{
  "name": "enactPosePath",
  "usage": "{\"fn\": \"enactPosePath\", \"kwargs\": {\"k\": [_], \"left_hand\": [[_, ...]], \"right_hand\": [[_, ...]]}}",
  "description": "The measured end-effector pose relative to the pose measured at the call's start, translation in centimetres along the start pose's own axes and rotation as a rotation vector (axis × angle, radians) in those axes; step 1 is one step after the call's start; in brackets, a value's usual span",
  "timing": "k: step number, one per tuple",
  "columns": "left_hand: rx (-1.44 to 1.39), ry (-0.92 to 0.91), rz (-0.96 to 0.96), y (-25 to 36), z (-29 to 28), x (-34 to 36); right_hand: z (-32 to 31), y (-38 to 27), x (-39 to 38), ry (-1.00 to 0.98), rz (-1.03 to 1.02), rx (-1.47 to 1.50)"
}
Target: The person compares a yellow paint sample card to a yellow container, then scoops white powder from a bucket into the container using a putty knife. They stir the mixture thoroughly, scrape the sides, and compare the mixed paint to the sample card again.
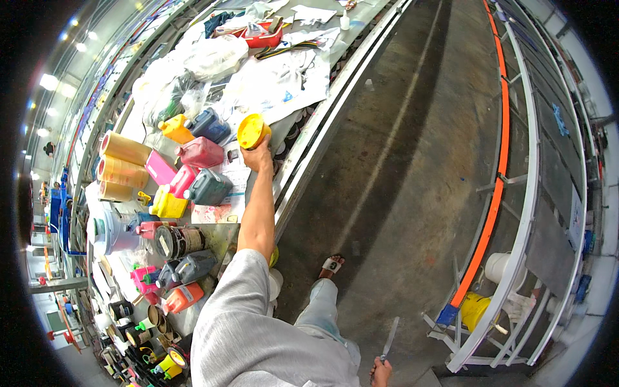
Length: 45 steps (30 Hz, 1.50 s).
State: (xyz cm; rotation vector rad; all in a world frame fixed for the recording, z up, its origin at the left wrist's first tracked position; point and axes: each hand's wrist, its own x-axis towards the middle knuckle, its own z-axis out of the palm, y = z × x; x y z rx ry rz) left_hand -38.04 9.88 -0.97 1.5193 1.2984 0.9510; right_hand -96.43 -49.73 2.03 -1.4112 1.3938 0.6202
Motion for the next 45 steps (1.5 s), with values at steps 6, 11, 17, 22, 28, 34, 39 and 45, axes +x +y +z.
{"fn": "enactPosePath", "kwargs": {"k": [6, 11, 17, 22, 28, 34, 39, 45], "left_hand": [[-0.681, -0.301, -0.232, -1.4, -2.6, -0.7], [-0.856, -0.557, -0.216, -0.2, -10.9, -5.8], [-1.199, -1.086, -0.019, 4.9, -24.2, -15.0], [-1.45, -1.433, -0.273, 6.9, -31.7, -26.2], [-1.42, -1.77, -0.843, 1.9, -38.2, -41.3], [-0.856, -2.228, -1.358, -1.8, -47.8, -61.0], [-0.397, -2.402, -1.256, -9.8, -58.7, -77.6], [0.147, -2.41, -1.647, -23.2, -71.5, -88.1]], "right_hand": [[-0.6, 5.0, 0.9, -0.032, -0.03, -0.022], [-3.8, 12.9, 2.2, 0.073, -0.034, 0.133], [-2.4, 22.1, -4.1, 0.158, -0.101, 0.33], [0.8, 32.3, -10.3, 0.27, -0.072, 0.256], [1.0, 44.6, -8.2, 0.131, 0.02, 0.897], [0.3, 50.8, -4.3, 0.855, -0.235, 0.875], [-8.0, 58.7, -0.2, 0.628, 0.11, 1.056], [-15.8, 71.1, 6.2, 0.608, 0.181, 0.417]]}}
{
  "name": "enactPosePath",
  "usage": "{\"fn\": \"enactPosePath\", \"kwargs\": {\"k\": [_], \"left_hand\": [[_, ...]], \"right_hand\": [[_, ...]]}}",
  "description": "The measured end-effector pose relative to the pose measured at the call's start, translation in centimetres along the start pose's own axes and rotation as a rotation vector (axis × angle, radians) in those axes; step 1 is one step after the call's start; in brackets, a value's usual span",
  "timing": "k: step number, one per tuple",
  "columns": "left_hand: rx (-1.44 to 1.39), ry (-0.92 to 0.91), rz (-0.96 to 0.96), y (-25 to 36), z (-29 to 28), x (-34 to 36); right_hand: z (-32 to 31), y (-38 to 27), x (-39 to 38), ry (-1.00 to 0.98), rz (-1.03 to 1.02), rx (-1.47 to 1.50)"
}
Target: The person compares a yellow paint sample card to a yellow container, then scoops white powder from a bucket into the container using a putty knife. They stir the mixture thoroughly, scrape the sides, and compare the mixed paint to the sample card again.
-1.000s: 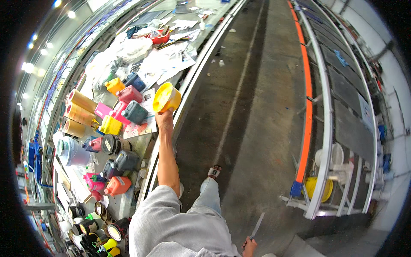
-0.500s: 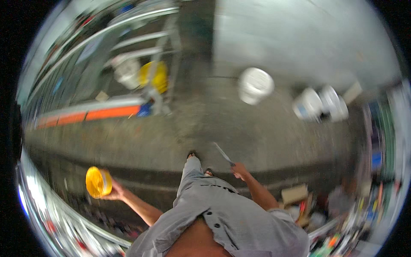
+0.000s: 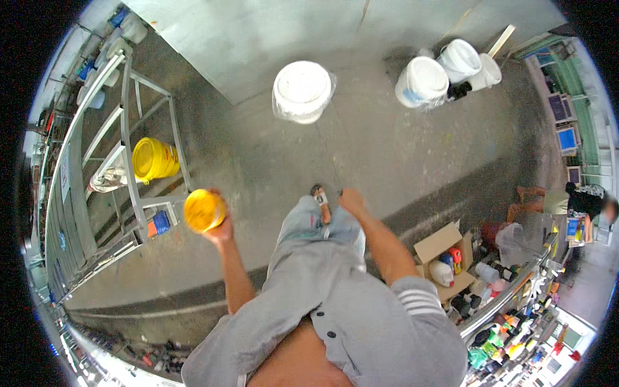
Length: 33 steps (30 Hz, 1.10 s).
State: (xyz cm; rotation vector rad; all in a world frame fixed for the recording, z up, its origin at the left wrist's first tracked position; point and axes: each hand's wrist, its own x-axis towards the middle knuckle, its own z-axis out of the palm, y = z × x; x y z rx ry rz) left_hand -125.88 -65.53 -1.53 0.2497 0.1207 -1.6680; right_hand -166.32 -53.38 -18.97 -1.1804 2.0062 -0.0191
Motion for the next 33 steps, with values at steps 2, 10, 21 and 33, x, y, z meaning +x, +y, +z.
{"fn": "enactPosePath", "kwargs": {"k": [2, 10, 21, 33], "left_hand": [[0.034, 0.101, -0.01, -5.1, -1.8, 1.8], [0.006, 0.374, -0.033, -22.4, -7.7, 5.0], [0.057, 0.632, 0.07, -36.3, -6.7, 9.4], [0.036, 0.447, -0.191, -43.7, -4.8, 22.5]], "right_hand": [[-6.7, -2.5, 1.4, -0.031, 0.025, -0.04], [-14.6, -4.8, 27.9, 0.208, -0.559, -0.341], [-8.1, -8.7, 48.2, 0.096, -1.094, -0.371], [-31.7, 1.2, 45.1, 0.134, -0.635, -0.113]]}}
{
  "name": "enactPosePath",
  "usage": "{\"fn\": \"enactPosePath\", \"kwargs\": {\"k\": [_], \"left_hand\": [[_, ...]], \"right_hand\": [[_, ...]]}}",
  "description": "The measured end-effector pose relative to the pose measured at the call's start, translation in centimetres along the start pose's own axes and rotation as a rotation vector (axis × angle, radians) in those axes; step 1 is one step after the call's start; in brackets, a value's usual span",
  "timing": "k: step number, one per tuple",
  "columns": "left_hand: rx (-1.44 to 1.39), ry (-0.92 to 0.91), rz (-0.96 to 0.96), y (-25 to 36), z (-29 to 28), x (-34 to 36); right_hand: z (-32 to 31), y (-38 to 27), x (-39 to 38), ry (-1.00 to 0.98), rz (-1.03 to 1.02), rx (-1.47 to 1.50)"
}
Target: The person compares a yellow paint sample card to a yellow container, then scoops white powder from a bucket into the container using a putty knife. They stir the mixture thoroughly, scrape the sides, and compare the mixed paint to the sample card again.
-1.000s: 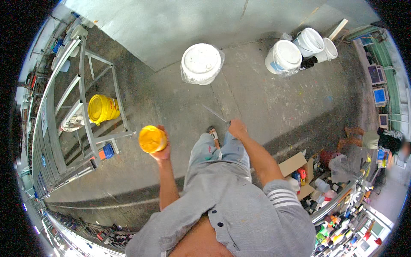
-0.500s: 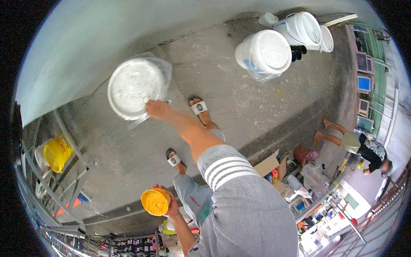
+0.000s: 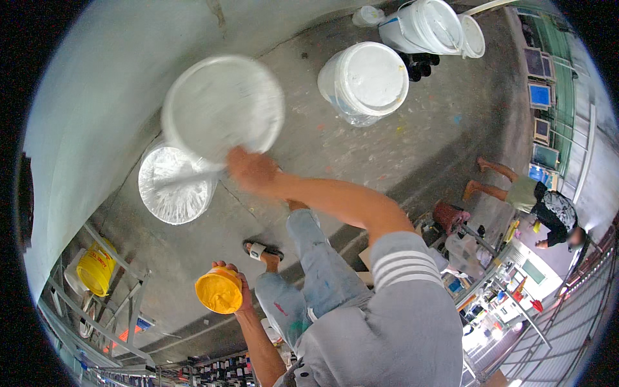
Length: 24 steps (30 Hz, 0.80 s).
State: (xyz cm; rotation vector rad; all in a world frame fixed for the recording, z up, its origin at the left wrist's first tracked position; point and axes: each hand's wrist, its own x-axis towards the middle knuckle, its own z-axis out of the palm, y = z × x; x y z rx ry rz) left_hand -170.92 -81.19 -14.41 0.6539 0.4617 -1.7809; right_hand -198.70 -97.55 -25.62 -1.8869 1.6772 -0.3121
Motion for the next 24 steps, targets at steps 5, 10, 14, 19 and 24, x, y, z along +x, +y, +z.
{"fn": "enactPosePath", "kwargs": {"k": [5, 10, 14, 19, 24], "left_hand": [[0.031, 0.052, 0.018, 0.0, -2.0, 2.1], [-0.085, 0.047, 0.037, 1.7, -5.1, 3.4], [-0.031, 0.069, 0.073, 4.8, -6.5, 6.5], [-0.09, 0.067, 0.166, 9.0, -10.7, 7.7], [0.025, 0.075, 0.321, 15.0, -11.7, 9.9]], "right_hand": [[-3.9, 20.0, -5.2, 0.309, 0.451, -0.301], [-1.4, 37.5, -9.2, 0.063, 0.745, -0.45], [-2.5, 35.0, -8.0, 0.11, 0.71, -0.523], [-5.0, 19.8, -4.2, 0.177, 0.241, -0.296], [-2.1, -2.0, 5.9, -0.212, 0.078, -0.084]]}}
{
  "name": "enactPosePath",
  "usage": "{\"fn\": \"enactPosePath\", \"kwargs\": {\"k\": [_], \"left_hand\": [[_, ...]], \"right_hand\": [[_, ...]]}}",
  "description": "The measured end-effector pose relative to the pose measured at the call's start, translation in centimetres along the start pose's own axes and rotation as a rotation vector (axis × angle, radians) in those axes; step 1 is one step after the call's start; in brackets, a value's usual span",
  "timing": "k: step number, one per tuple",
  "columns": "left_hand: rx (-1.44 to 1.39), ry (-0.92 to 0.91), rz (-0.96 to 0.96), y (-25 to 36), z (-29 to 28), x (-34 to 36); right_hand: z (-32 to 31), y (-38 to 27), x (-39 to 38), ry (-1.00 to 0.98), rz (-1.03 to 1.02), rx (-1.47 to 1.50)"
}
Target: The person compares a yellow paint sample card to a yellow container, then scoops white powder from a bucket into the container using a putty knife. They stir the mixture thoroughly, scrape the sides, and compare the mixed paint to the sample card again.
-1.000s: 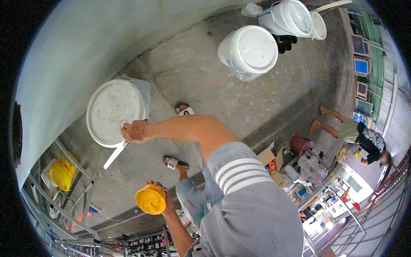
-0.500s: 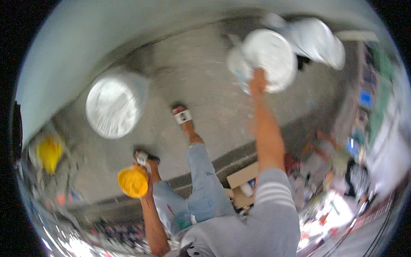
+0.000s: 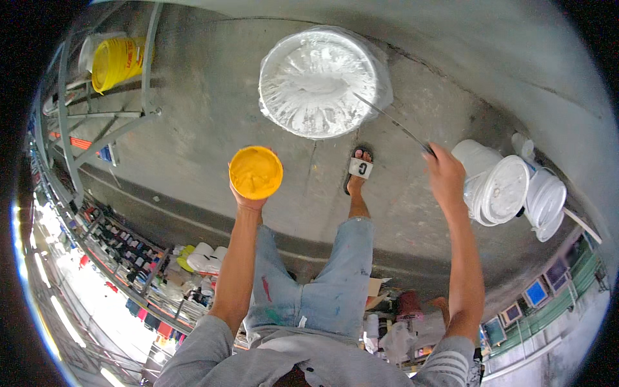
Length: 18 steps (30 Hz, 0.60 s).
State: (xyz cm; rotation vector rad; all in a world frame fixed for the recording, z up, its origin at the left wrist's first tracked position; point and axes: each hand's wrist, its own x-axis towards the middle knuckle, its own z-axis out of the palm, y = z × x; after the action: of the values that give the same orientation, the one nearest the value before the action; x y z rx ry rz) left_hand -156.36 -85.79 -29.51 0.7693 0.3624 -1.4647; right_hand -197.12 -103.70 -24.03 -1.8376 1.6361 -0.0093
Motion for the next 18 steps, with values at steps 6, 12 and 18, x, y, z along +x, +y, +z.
{"fn": "enactPosePath", "kwargs": {"k": [6, 12, 18], "left_hand": [[-0.049, 0.249, 0.034, 6.4, -2.3, 2.2], [-0.03, 0.118, 0.044, 11.3, -5.1, 0.3], [-0.103, 0.192, 0.095, 10.2, -7.0, 0.5]], "right_hand": [[9.2, -10.8, 14.4, -0.327, -0.094, -0.618], [17.3, -9.7, 17.7, -0.449, -0.058, -0.274], [14.0, -7.0, 12.1, -0.497, 0.294, 0.404]]}}
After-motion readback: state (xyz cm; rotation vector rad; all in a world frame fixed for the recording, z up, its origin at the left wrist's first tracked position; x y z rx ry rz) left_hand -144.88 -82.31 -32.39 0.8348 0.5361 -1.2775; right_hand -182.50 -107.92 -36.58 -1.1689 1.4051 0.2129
